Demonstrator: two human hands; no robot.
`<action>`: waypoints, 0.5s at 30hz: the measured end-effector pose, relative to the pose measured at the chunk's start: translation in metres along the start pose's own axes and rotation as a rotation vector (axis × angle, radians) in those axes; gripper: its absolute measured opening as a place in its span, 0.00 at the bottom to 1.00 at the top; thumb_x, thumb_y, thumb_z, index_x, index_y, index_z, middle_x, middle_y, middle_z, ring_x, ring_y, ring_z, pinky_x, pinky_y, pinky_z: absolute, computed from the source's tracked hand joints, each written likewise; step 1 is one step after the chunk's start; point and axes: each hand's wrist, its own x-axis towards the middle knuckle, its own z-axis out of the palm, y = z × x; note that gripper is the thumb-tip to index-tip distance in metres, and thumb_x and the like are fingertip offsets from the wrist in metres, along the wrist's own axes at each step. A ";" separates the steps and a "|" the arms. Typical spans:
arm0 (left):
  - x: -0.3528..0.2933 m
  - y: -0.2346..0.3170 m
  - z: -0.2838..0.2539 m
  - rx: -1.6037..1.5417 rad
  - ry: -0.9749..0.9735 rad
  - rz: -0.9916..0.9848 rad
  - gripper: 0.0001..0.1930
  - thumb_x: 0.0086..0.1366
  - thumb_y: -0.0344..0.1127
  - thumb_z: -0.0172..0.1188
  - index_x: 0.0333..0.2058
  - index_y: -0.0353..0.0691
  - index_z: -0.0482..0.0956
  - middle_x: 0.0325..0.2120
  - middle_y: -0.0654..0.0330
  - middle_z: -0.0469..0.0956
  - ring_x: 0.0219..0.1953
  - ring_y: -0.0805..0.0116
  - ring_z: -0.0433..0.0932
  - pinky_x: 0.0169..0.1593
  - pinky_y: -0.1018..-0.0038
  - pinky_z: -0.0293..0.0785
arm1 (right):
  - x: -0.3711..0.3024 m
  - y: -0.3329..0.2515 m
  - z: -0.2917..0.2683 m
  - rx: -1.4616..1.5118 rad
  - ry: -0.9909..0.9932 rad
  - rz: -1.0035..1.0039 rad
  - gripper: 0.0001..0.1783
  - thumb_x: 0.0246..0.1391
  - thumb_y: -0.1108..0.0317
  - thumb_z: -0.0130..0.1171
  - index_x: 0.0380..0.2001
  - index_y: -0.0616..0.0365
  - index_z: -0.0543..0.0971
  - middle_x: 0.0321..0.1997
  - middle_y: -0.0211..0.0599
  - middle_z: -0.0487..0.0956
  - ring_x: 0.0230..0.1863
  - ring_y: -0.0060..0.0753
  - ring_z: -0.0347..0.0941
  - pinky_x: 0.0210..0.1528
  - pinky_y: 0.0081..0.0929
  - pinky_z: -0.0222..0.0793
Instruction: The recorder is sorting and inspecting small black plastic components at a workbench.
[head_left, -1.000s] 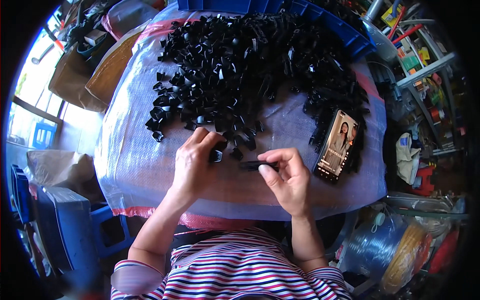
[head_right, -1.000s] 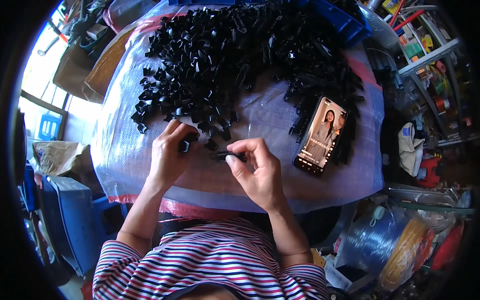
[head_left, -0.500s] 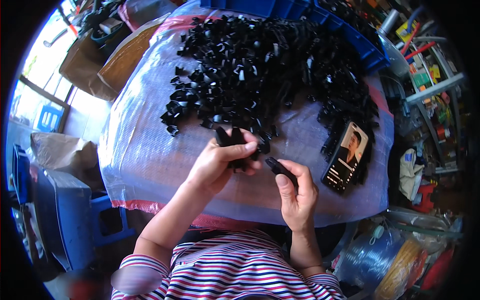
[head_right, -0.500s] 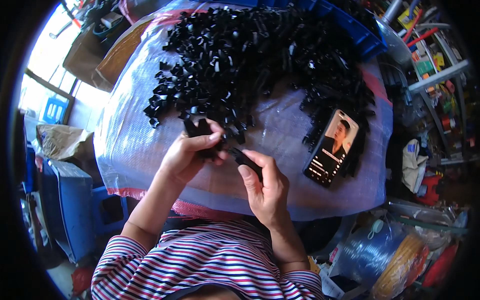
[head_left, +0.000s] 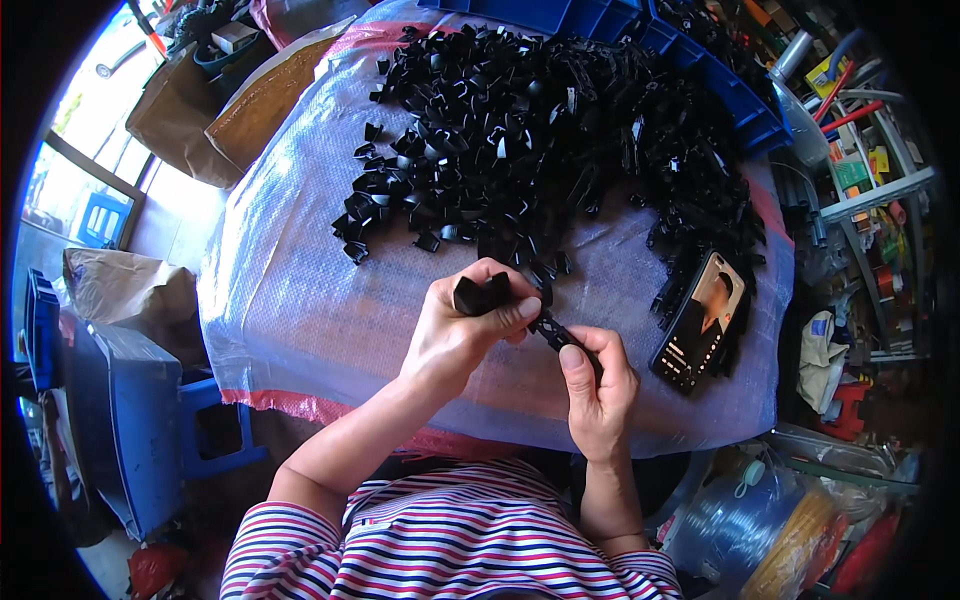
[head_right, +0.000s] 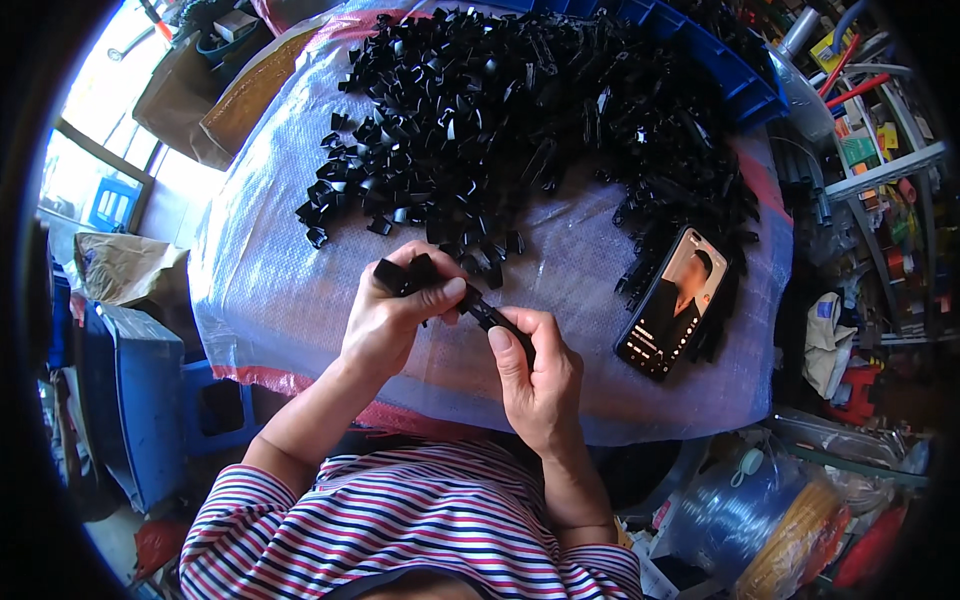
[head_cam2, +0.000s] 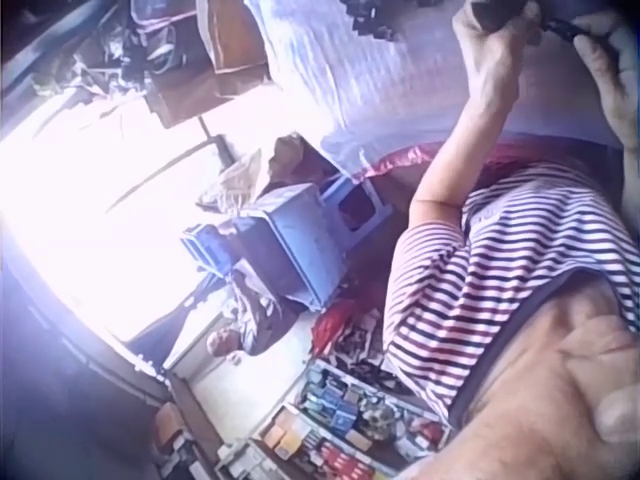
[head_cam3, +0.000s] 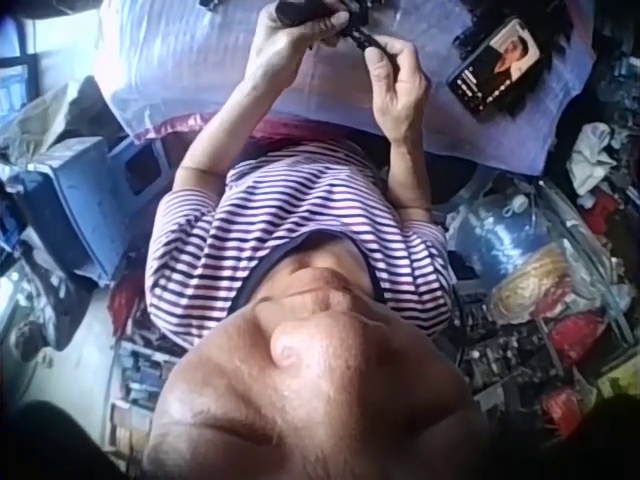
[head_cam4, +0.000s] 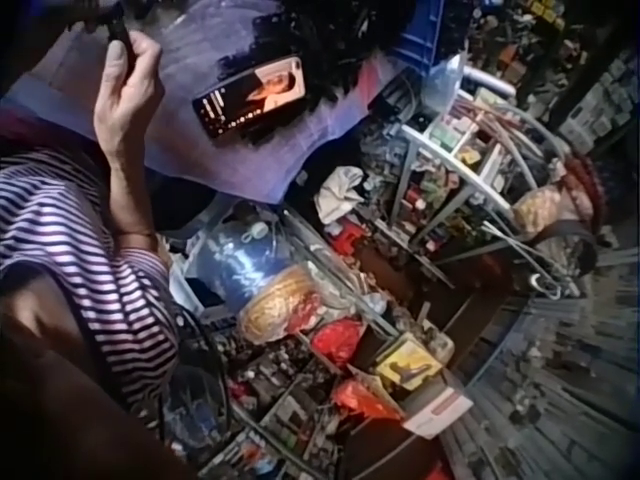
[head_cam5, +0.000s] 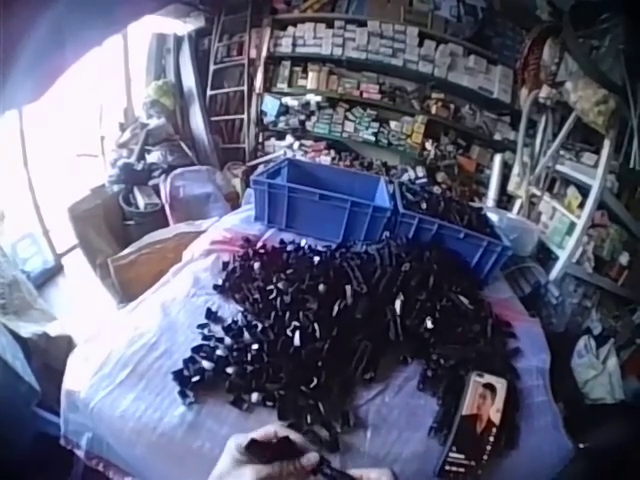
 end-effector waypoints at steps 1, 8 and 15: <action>-0.002 0.000 0.001 0.000 -0.002 -0.002 0.07 0.54 0.30 0.63 0.29 0.36 0.74 0.23 0.64 0.73 0.23 0.77 0.71 0.29 0.80 0.68 | 0.000 0.000 0.001 -0.010 -0.007 0.016 0.09 0.56 0.66 0.53 0.36 0.62 0.71 0.25 0.38 0.76 0.23 0.29 0.73 0.26 0.24 0.67; -0.014 -0.005 0.005 0.206 0.046 0.020 0.09 0.56 0.30 0.62 0.34 0.35 0.74 0.24 0.64 0.74 0.24 0.78 0.70 0.29 0.83 0.67 | 0.004 0.003 0.023 0.023 0.098 -0.079 0.09 0.57 0.66 0.53 0.33 0.61 0.69 0.23 0.39 0.74 0.22 0.30 0.72 0.25 0.25 0.66; -0.007 -0.006 -0.006 -0.382 -0.045 -0.170 0.10 0.57 0.30 0.60 0.37 0.37 0.73 0.24 0.62 0.74 0.25 0.74 0.71 0.31 0.79 0.68 | 0.016 -0.002 0.012 0.061 -0.019 -0.075 0.12 0.56 0.65 0.54 0.39 0.63 0.73 0.30 0.34 0.77 0.30 0.22 0.71 0.34 0.19 0.67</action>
